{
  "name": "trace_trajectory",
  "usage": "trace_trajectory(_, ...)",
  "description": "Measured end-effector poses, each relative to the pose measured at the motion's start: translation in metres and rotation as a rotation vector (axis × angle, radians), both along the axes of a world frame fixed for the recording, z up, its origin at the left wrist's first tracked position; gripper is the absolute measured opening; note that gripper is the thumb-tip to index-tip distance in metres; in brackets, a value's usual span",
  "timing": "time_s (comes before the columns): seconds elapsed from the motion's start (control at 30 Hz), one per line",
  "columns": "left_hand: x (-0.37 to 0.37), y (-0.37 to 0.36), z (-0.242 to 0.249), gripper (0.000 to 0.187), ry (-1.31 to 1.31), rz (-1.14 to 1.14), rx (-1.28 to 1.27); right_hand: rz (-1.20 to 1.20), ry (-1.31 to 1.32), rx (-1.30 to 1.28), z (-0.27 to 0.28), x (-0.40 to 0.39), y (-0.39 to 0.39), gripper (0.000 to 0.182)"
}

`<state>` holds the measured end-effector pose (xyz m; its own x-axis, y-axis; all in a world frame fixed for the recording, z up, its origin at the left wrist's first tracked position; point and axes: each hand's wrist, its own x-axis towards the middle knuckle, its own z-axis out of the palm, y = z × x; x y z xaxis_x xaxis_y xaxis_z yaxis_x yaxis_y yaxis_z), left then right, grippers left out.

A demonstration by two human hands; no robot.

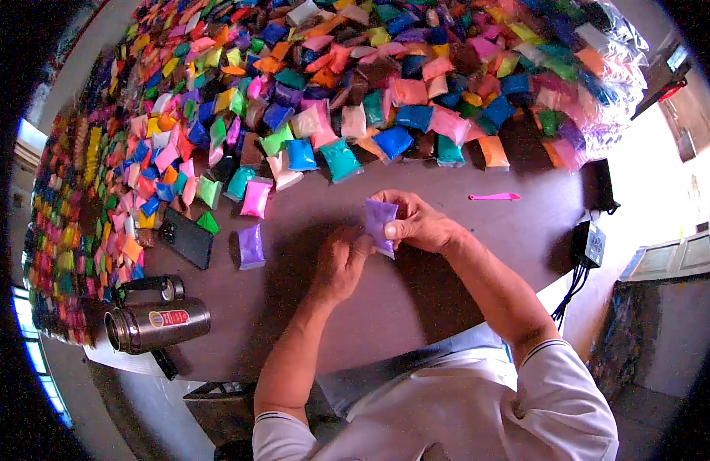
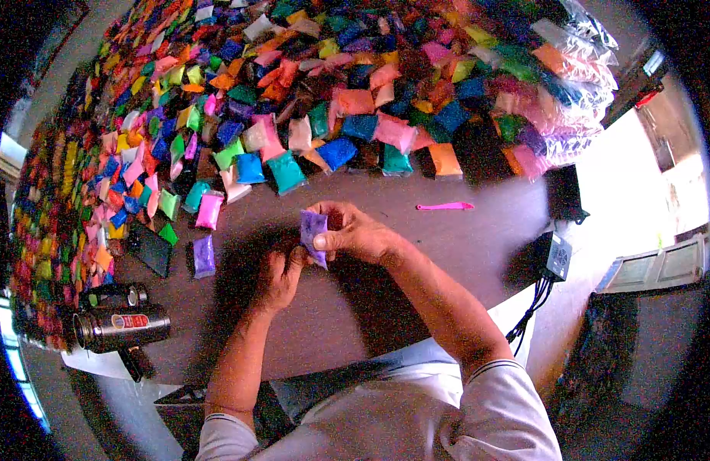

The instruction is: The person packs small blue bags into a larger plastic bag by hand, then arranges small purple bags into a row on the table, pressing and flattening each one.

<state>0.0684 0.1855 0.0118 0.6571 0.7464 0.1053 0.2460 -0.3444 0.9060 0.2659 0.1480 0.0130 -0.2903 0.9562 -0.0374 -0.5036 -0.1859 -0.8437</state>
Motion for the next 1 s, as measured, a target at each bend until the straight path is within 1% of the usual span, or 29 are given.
trace_trajectory(0.03, 0.001, 0.001, 0.001, 0.033, -0.028, -0.007, 0.054, -0.02, -0.025, -0.003, -0.001, -0.001, 0.0, 0.062)
trace_trajectory(0.07, 0.002, 0.0, 0.003, 0.033, -0.028, -0.007, 0.054, -0.02, -0.025, -0.003, -0.004, -0.001, 0.0, 0.062)
trace_trajectory(0.13, 0.003, -0.003, 0.01, 0.031, 0.006, 0.036, 0.138, -0.048, -0.058, 0.008, -0.009, -0.001, 0.0, 0.066)
trace_trajectory(0.27, -0.001, -0.001, 0.009, 0.031, 0.028, 0.005, 0.056, -0.057, -0.093, 0.049, -0.012, -0.001, 0.0, 0.061)
trace_trajectory(0.37, -0.002, 0.0, 0.012, 0.034, 0.051, 0.02, 0.065, -0.028, -0.135, 0.051, -0.008, -0.003, 0.001, 0.063)
trace_trajectory(0.43, -0.005, 0.002, 0.022, 0.037, 0.128, -0.014, 0.033, -0.112, -0.183, -0.021, -0.002, -0.007, -0.001, 0.069)
trace_trajectory(0.47, -0.004, 0.002, 0.023, 0.037, 0.132, 0.006, 0.043, -0.093, -0.18, -0.009, 0.001, -0.009, -0.002, 0.069)
trace_trajectory(0.53, 0.0, -0.002, 0.026, 0.04, 0.018, 0.071, 0.12, -0.278, -0.501, -0.089, 0.006, -0.013, -0.008, 0.072)
trace_trajectory(0.57, -0.003, 0.0, 0.023, 0.04, 0.029, 0.093, 0.13, -0.258, -0.49, -0.075, 0.012, -0.013, -0.01, 0.072)
trace_trajectory(0.63, -0.006, 0.005, 0.008, 0.035, 0.033, -0.005, 0.041, -0.292, -0.556, -0.252, 0.025, -0.009, -0.013, 0.073)
trace_trajectory(0.67, -0.005, 0.007, 0.006, 0.032, 0.03, -0.057, -0.006, -0.278, -0.555, -0.242, 0.027, -0.007, -0.014, 0.073)
trace_trajectory(0.7, -0.005, 0.008, 0.006, 0.029, 0.028, -0.051, 0.089, -0.27, -0.536, -0.228, 0.029, -0.004, -0.015, 0.073)
trace_trajectory(0.73, -0.006, 0.008, 0.009, 0.029, 0.027, -0.041, 0.092, -0.264, -0.518, -0.215, 0.029, 0.001, -0.017, 0.073)
trace_trajectory(0.8, -0.006, 0.007, 0.013, 0.032, 0.099, -0.062, 0.064, -0.284, -0.508, -0.18, 0.006, 0.01, -0.015, 0.07)
trace_trajectory(0.87, -0.004, 0.008, 0.004, 0.032, 0.076, -0.045, 0.04, -0.204, -0.443, -0.01, 0.003, 0.013, -0.011, 0.064)
trace_trajectory(0.9, -0.002, 0.007, 0.001, 0.031, -0.011, -0.023, 0.097, -0.201, -0.445, -0.007, 0.003, 0.011, -0.011, 0.064)
trace_trajectory(0.93, -0.002, 0.007, 0.001, 0.03, -0.098, -0.001, 0.155, -0.274, -0.36, -0.031, 0.004, 0.009, -0.012, 0.057)
trace_trajectory(0.97, -0.002, 0.006, 0.001, 0.03, -0.099, 0.001, 0.156, -0.346, -0.274, -0.056, 0.004, 0.007, -0.012, 0.051)
trace_trajectory(1.0, -0.003, 0.005, 0.002, 0.03, -0.08, 0.016, 0.174, -0.345, -0.274, -0.056, 0.004, 0.009, -0.012, 0.051)
